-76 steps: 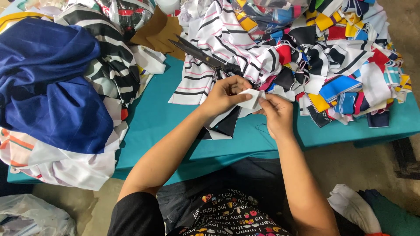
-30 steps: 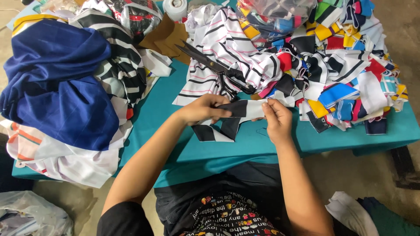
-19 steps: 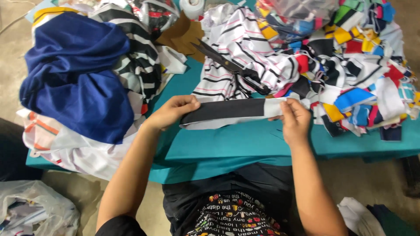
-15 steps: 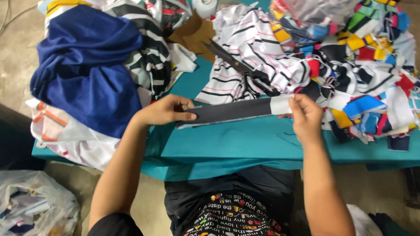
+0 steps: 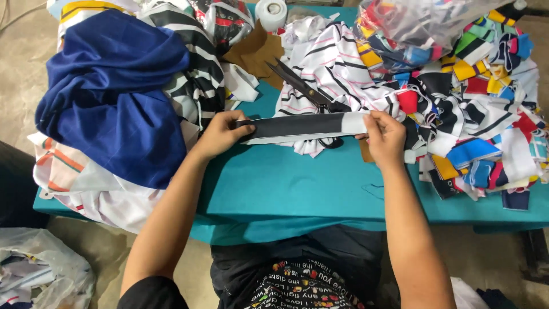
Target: The person is using scissors to trim and sort various colorful fabric scraps on a work table.
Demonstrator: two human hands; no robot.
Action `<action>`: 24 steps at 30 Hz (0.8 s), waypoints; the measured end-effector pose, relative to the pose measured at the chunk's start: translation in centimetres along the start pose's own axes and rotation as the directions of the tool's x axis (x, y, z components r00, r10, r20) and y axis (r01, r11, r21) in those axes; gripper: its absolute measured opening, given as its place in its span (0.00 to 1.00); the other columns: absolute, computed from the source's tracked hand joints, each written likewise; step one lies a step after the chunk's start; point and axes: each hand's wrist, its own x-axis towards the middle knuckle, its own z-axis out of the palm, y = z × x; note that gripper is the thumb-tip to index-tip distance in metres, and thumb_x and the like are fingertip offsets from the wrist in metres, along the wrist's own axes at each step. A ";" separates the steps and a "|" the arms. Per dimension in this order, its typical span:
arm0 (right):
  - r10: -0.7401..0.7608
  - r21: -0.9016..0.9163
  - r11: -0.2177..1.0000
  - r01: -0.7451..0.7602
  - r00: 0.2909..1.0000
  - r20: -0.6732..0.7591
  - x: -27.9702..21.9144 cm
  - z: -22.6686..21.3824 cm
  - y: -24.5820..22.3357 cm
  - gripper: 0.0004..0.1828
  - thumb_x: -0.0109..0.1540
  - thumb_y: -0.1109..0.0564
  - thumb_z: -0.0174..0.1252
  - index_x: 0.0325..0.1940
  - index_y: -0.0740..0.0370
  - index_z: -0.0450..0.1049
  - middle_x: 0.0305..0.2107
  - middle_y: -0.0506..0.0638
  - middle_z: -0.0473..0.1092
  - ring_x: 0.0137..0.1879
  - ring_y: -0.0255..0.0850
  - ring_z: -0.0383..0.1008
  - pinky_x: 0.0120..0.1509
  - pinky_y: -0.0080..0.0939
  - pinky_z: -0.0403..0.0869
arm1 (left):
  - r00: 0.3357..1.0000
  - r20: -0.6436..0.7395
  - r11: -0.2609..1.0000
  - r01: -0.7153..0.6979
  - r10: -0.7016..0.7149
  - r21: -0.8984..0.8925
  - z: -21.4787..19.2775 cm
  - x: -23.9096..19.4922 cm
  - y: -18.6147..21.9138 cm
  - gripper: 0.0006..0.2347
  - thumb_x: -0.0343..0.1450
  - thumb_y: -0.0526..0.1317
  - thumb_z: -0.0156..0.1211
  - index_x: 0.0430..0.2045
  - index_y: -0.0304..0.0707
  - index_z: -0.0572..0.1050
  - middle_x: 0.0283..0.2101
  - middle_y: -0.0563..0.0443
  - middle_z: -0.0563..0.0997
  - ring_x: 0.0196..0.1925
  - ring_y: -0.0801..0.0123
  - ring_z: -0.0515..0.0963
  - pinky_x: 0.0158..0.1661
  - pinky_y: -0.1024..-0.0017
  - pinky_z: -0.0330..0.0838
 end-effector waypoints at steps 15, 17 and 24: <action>-0.035 -0.029 0.999 0.036 0.998 0.045 -0.1 -0.6 -1.9 0.11 0.67 0.66 0.52 0.42 0.59 0.81 0.14 0.45 0.66 0.23 0.29 0.61 0.31 0.29 0.65 | 0.989 -0.013 0.963 0.140 -0.146 -0.230 2.1 0.4 0.3 0.16 0.65 0.26 0.71 0.45 0.29 0.75 0.27 0.41 0.81 0.29 0.69 0.78 0.31 0.76 0.72; -0.006 -0.026 1.000 0.007 0.999 0.038 -0.4 -0.6 -1.7 0.12 0.66 0.65 0.53 0.41 0.58 0.82 0.13 0.46 0.64 0.22 0.29 0.59 0.30 0.28 0.64 | 0.988 -0.026 0.953 0.141 -0.154 -0.268 2.1 0.2 -0.9 0.16 0.65 0.25 0.70 0.46 0.29 0.75 0.28 0.41 0.81 0.29 0.69 0.78 0.32 0.77 0.72; -0.021 0.049 0.999 0.019 0.998 0.051 -0.5 -0.4 -1.5 0.09 0.68 0.63 0.63 0.52 0.67 0.77 0.25 0.52 0.74 0.27 0.30 0.70 0.34 0.31 0.71 | 0.989 -0.117 0.966 0.059 -0.091 -0.251 2.7 -0.9 0.8 0.14 0.67 0.25 0.70 0.45 0.29 0.76 0.27 0.42 0.81 0.28 0.70 0.78 0.30 0.76 0.72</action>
